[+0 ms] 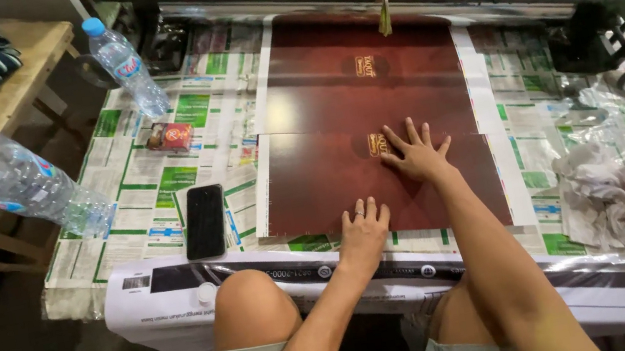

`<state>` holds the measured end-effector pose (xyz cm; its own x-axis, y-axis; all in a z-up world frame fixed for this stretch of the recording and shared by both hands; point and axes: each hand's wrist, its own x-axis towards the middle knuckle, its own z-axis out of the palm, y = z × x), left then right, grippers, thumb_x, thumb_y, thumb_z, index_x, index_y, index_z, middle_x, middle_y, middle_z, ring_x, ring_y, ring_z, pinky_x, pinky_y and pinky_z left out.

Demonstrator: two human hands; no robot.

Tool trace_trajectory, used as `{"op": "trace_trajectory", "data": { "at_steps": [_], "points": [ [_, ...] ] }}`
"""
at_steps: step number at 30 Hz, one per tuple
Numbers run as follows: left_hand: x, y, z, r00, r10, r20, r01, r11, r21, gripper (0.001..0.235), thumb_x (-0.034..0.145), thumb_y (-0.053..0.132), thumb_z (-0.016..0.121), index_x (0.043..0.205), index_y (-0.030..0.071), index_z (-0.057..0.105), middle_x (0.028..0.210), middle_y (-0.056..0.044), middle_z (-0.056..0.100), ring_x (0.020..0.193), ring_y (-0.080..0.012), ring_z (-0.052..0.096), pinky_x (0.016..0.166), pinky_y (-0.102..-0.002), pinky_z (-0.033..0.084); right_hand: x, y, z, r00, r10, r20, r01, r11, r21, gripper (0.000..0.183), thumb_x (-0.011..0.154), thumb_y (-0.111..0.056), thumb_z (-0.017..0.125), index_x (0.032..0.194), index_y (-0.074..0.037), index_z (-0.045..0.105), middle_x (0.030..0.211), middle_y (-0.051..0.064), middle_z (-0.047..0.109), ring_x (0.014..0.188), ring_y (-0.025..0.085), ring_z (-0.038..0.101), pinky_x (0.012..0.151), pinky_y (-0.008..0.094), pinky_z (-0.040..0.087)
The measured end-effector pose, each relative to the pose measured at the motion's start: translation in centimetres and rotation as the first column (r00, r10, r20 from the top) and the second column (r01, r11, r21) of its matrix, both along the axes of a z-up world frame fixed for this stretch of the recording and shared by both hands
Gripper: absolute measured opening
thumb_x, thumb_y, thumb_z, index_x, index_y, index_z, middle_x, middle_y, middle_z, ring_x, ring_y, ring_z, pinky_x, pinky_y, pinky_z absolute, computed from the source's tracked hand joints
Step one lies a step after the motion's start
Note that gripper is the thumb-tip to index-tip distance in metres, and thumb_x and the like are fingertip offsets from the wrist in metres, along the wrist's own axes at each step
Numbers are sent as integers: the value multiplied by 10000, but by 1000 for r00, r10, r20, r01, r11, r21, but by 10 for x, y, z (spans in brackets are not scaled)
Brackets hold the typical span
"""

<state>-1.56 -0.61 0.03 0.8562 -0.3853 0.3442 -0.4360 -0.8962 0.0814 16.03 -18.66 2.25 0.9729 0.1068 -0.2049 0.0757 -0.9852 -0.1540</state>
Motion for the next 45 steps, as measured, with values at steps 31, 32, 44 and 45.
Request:
{"op": "trace_trajectory", "data": {
  "at_steps": [31,32,44,45],
  "points": [
    [-16,7,56,905,-142,400,250,940,-232,345,1024,144,615,1366,106,641,1371,-97,591,1266,-288,581,1083,-516,477,-136,7,181,782,268,564,-400,908,124,323,767,-74,774,1076,-162,808,971,58,775,800,277,721,744,424,570],
    [-8,4,35,958,-165,236,211,960,-187,441,906,145,656,1346,116,639,1368,-116,587,1249,-324,579,1031,-536,483,-128,6,174,800,264,538,-398,905,148,322,749,-66,777,1058,-150,806,965,68,770,804,283,721,746,423,570],
    [-9,-3,5,993,-88,-75,83,995,-59,375,812,175,743,1159,87,632,1238,-162,593,1212,-374,582,868,-520,513,-44,-54,0,877,468,-112,-448,879,162,707,843,-428,787,1479,-310,502,1345,145,587,1237,371,593,1162,460,377],
    [-11,-4,5,994,-87,-67,85,996,-36,359,818,173,737,1151,92,631,1227,-157,594,1215,-370,583,868,-510,515,-47,-54,-4,870,447,-208,-430,894,125,811,847,-507,792,1547,-371,406,1483,187,422,1344,427,485,1229,471,330]
  ]
}}
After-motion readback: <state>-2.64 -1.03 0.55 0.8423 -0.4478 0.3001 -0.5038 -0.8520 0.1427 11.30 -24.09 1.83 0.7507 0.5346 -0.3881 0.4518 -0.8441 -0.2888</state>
